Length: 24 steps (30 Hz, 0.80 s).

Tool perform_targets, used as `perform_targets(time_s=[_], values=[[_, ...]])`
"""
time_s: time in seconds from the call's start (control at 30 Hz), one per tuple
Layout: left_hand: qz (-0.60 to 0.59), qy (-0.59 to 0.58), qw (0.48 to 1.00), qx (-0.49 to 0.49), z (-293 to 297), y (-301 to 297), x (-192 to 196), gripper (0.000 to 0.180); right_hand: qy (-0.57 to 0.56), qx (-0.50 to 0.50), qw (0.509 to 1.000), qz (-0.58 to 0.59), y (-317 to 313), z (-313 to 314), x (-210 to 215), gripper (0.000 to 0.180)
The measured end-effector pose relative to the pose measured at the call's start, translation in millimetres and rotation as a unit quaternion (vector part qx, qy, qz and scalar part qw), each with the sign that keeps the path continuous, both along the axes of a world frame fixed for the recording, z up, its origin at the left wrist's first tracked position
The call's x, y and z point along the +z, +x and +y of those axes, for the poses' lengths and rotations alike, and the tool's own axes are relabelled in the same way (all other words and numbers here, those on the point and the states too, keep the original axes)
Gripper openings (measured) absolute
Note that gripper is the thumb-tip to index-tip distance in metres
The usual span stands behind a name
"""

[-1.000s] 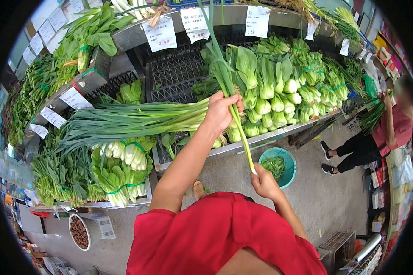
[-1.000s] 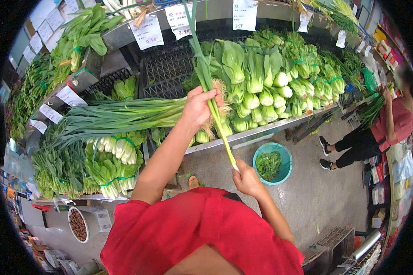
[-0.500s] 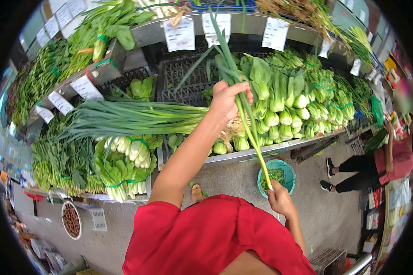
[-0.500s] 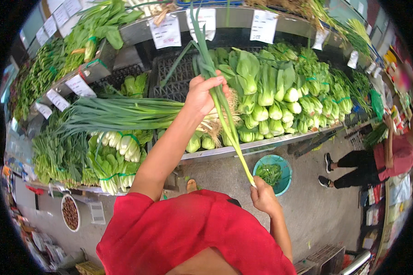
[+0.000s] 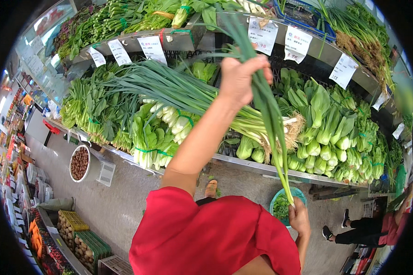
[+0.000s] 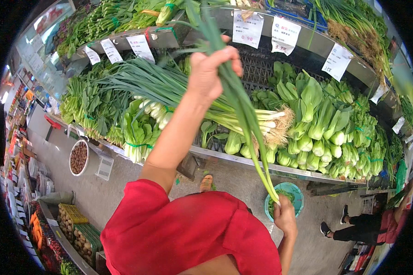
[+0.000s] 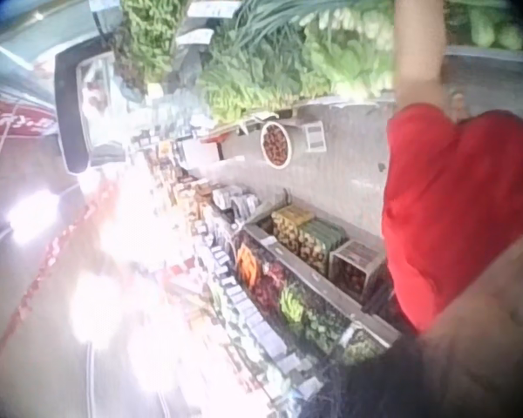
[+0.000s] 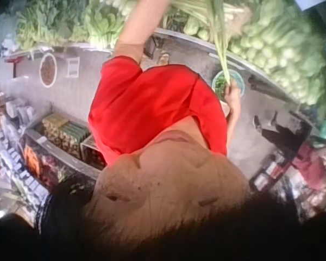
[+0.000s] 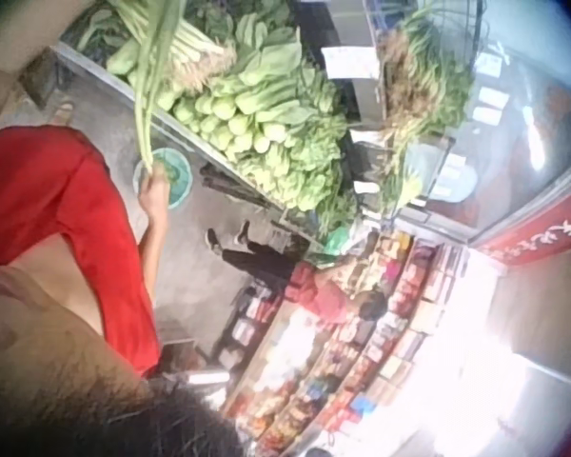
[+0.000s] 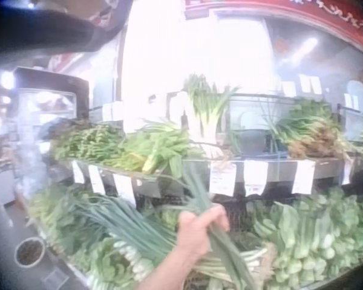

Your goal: The person selects individual green onions from a display bin in a grocery store produce section. They repeatedly pick up stalks, inspect them, and place them into a blue shopping basket.

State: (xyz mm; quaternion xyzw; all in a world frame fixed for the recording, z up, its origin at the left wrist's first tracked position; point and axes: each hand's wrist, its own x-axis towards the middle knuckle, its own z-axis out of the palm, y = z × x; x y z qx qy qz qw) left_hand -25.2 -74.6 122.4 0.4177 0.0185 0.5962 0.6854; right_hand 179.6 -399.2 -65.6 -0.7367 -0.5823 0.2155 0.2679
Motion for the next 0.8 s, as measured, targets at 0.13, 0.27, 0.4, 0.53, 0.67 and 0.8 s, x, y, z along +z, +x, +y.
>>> perform_targets(time_s=[0.13,0.27,0.4,0.53,0.67,0.8], values=[[0.005,0.007,0.993,0.120,11,-65,-1,0.039,0.036,0.064,0.997,-0.037,5,23,-2,0.025],[0.023,-0.008,0.979,0.202,24,-130,-3,0.030,0.059,0.114,0.989,-0.076,4,49,2,0.028],[0.026,-0.008,0.964,0.264,32,-201,-12,0.016,0.062,0.151,0.984,-0.069,-11,80,18,0.029],[0.062,-0.031,0.931,0.358,35,-255,-22,0.010,0.087,0.198,0.973,-0.079,-27,114,19,0.031],[0.032,-0.141,0.914,0.380,66,-319,-57,0.014,0.067,0.222,0.970,-0.072,-44,142,14,0.030],[0.040,-0.240,0.856,0.456,94,-365,-83,0.016,0.089,0.217,0.965,-0.116,-48,157,0,0.030]])
